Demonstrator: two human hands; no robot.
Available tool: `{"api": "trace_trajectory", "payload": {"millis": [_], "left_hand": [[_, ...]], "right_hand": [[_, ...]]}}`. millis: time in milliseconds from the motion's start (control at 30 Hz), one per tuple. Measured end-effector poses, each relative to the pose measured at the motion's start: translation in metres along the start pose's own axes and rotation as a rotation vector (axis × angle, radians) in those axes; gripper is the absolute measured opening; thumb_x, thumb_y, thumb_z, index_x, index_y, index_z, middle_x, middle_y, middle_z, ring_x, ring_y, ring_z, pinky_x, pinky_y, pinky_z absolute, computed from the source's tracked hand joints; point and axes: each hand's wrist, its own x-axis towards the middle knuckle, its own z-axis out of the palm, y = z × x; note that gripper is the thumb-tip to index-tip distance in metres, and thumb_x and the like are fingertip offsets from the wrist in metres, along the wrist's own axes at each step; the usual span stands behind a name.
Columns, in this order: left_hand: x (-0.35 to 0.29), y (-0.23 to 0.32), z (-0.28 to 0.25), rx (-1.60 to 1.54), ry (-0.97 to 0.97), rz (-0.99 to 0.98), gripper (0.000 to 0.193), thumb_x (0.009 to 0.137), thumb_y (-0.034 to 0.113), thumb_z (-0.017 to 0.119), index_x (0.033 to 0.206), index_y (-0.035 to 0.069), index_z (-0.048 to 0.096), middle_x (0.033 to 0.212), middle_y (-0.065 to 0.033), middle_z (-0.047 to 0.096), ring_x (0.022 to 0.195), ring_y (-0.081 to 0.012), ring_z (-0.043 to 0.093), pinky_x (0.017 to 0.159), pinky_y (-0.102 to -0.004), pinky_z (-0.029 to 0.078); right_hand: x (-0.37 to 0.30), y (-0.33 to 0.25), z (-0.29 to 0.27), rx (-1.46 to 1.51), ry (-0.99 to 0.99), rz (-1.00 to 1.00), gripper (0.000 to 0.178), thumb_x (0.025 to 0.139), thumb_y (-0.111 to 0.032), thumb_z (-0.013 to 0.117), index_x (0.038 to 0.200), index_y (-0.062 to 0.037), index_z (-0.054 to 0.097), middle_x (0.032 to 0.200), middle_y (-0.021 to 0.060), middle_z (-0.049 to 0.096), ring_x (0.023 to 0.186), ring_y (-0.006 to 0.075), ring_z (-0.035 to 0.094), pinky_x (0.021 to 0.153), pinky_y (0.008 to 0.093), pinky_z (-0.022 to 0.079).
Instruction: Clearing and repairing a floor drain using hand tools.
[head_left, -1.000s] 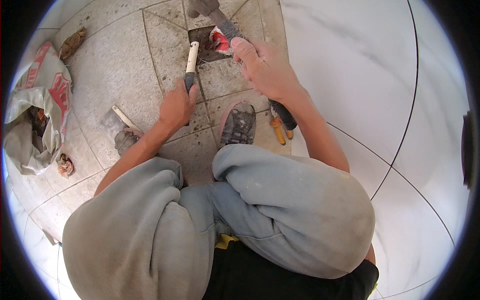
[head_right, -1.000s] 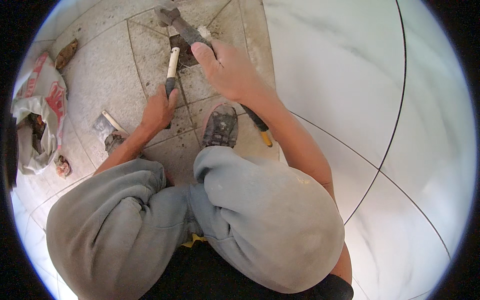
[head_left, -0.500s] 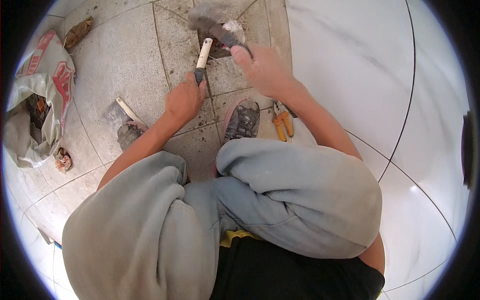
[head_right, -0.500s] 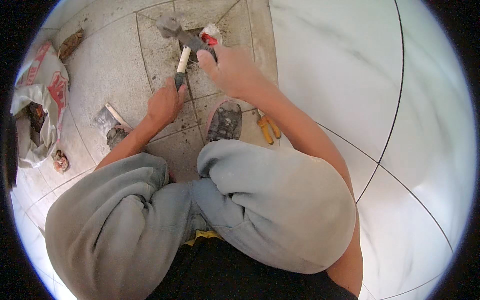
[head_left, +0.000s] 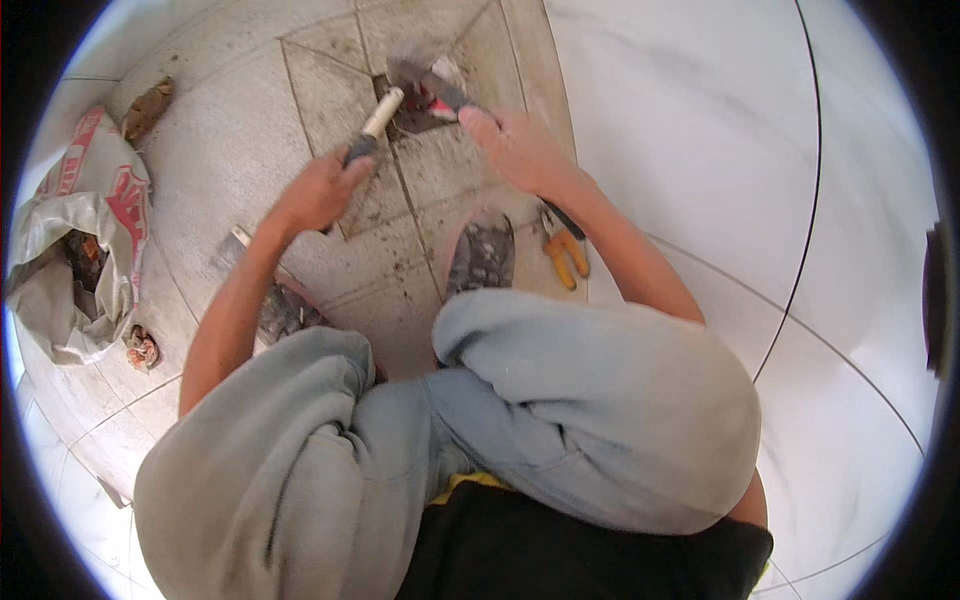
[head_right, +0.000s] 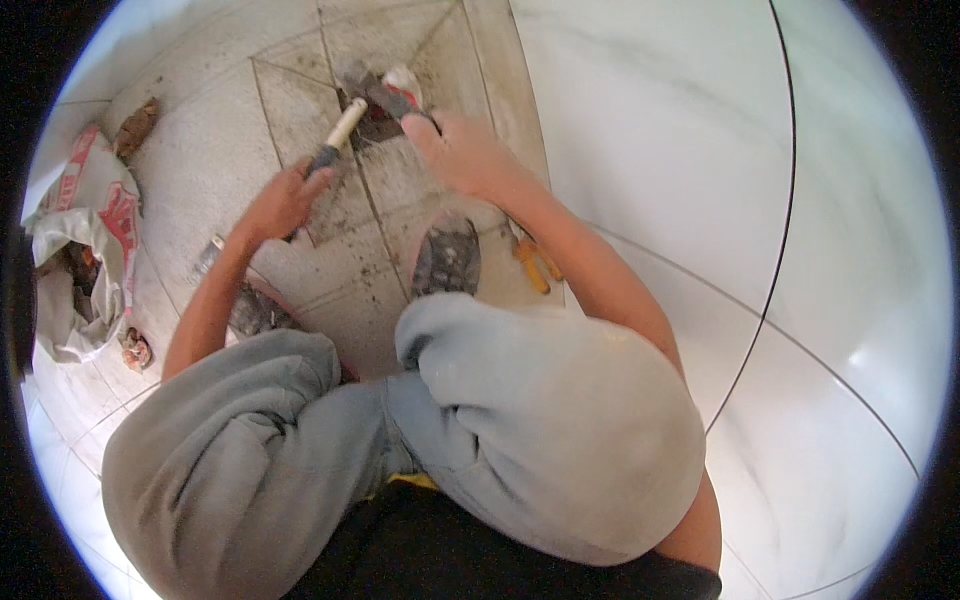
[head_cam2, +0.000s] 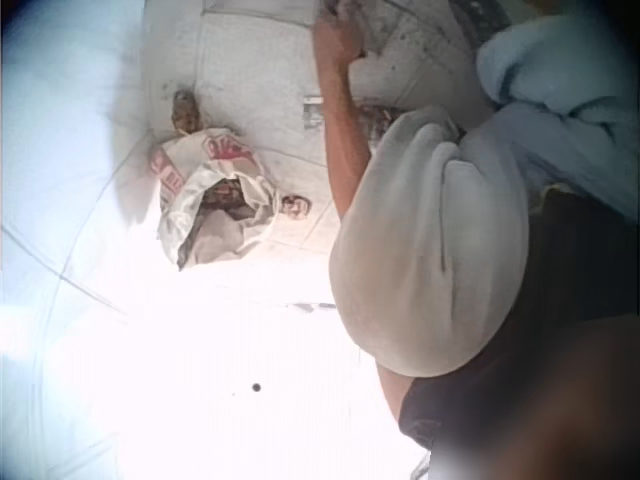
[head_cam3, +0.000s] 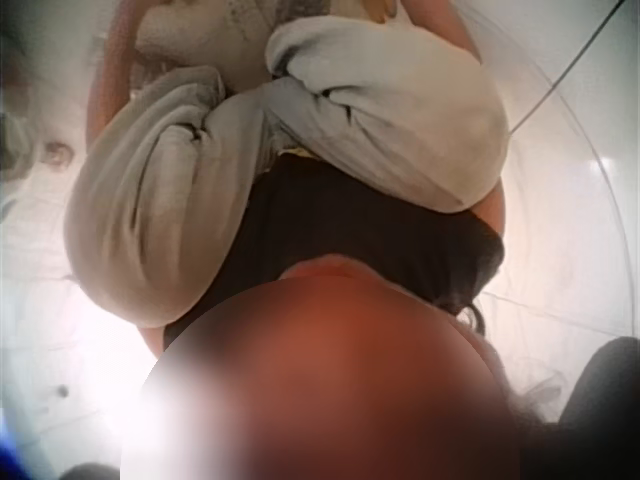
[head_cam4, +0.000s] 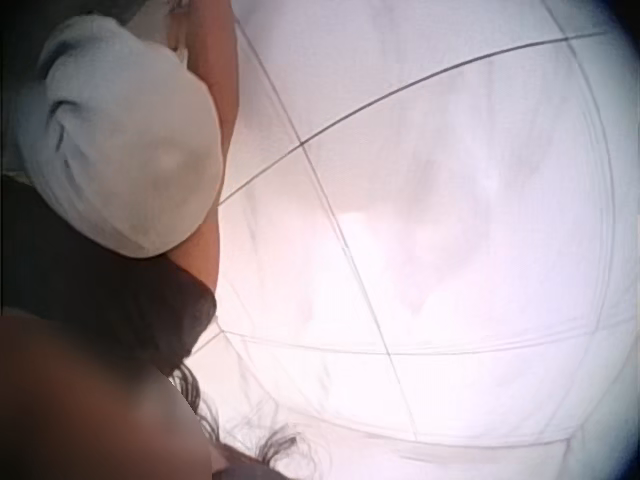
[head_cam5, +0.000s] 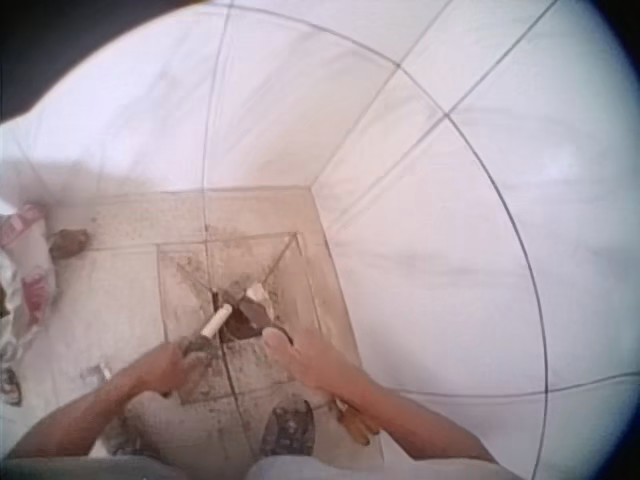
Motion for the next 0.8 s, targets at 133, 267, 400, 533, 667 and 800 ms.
{"api": "trace_trajectory", "payload": {"millis": [133,267,400,533,667,800], "left_hand": [[-0.007,0.013,-0.006,-0.048,0.046,0.051,0.04,0.099,0.041,0.047,0.102,0.001,0.049,0.077,-0.0279,0.062,0.075,-0.0471,0.062,0.065,-0.0524,0.044],[0.009,-0.003,-0.006,0.11,0.131,0.048,0.038,0.099,0.041,0.048,0.104,0.004,0.049,0.075,-0.0269,0.062,0.075,-0.0468,0.062,0.065,-0.053,0.045],[0.012,0.007,-0.01,0.308,0.117,0.005,0.037,0.098,0.041,0.048,0.107,0.006,0.047,0.075,-0.0253,0.064,0.075,-0.046,0.063,0.065,-0.0543,0.047],[0.004,0.01,-0.008,0.506,0.16,0.04,0.036,0.099,0.041,0.048,0.108,0.006,0.047,0.073,-0.0224,0.065,0.071,-0.0438,0.064,0.061,-0.054,0.049],[0.009,0.01,-0.007,0.56,0.139,0.068,0.036,0.099,0.04,0.047,0.11,0.006,0.046,0.072,-0.0214,0.065,0.069,-0.0428,0.065,0.058,-0.053,0.05],[0.011,-0.003,-0.002,0.554,0.132,0.05,0.036,0.099,0.04,0.047,0.111,0.006,0.045,0.072,-0.0223,0.065,0.069,-0.0435,0.064,0.058,-0.0533,0.05]], "right_hand": [[-0.016,0.016,0.007,0.256,-0.025,0.186,0.057,0.097,-0.054,0.046,0.079,-0.0011,0.056,0.059,0.0059,0.052,0.05,0.0138,0.052,0.048,0.0336,0.042],[-0.027,0.024,0.015,0.515,-0.038,0.301,0.05,0.097,-0.052,0.048,0.08,-0.0053,0.055,0.057,-0.0003,0.049,0.041,0.0084,0.043,0.041,0.0259,0.037],[-0.029,0.03,0.008,0.474,-0.009,0.265,0.052,0.097,-0.051,0.048,0.078,-0.0039,0.057,0.056,0.001,0.05,0.043,0.0103,0.045,0.043,0.029,0.038],[-0.029,0.008,0.0,0.286,0.118,0.076,0.056,0.096,-0.051,0.048,0.077,0.0003,0.058,0.057,0.0077,0.051,0.049,0.0163,0.051,0.05,0.0349,0.042],[-0.004,0.021,0.018,0.087,0.102,0.031,0.059,0.096,-0.052,0.046,0.079,0.0041,0.059,0.066,0.0217,0.055,0.065,0.034,0.058,0.062,0.0447,0.045],[0.004,0.007,0.008,0.123,0.024,0.004,0.061,0.096,-0.053,0.046,0.08,0.0043,0.058,0.064,0.021,0.053,0.061,0.0272,0.054,0.062,0.0436,0.043]]}}
